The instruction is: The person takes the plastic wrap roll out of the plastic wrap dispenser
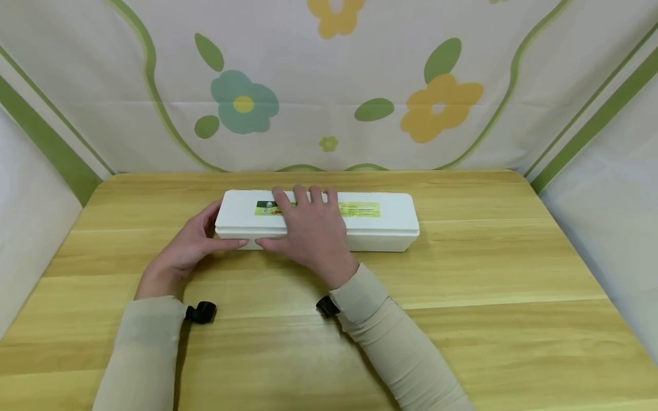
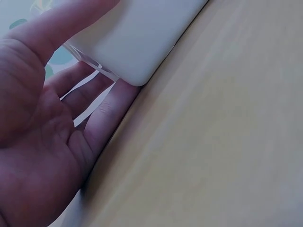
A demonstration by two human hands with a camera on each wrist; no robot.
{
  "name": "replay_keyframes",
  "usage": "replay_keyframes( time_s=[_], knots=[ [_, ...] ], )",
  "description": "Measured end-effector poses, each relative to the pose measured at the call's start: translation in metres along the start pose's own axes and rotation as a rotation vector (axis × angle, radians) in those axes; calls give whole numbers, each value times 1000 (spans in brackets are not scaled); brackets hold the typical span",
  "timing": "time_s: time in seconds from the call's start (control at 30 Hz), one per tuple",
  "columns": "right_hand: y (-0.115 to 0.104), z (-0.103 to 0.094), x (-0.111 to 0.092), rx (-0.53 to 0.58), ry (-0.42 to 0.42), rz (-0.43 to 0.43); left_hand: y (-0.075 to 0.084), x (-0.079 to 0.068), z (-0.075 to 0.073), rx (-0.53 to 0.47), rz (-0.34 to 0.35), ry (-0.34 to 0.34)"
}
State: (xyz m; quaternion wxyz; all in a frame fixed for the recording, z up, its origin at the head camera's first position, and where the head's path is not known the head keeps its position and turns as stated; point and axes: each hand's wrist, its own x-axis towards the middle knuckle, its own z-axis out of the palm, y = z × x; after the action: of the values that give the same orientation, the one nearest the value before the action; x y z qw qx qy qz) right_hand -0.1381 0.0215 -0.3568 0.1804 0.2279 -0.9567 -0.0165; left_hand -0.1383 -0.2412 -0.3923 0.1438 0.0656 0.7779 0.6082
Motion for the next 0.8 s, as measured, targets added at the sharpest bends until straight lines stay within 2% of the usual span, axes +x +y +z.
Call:
replay_keyframes(
  time_s=[0.2,0.53,0.8],
  knots=[
    [-3,-1,1,-15,-55,27,-2,-1,0,19,10,-7],
    [-1,0,1,-23,18,7,0,-2,1,11,8,10],
    [-1,0,1,-37,-13,14,-1,-1,3,10,11,8]
  ],
)
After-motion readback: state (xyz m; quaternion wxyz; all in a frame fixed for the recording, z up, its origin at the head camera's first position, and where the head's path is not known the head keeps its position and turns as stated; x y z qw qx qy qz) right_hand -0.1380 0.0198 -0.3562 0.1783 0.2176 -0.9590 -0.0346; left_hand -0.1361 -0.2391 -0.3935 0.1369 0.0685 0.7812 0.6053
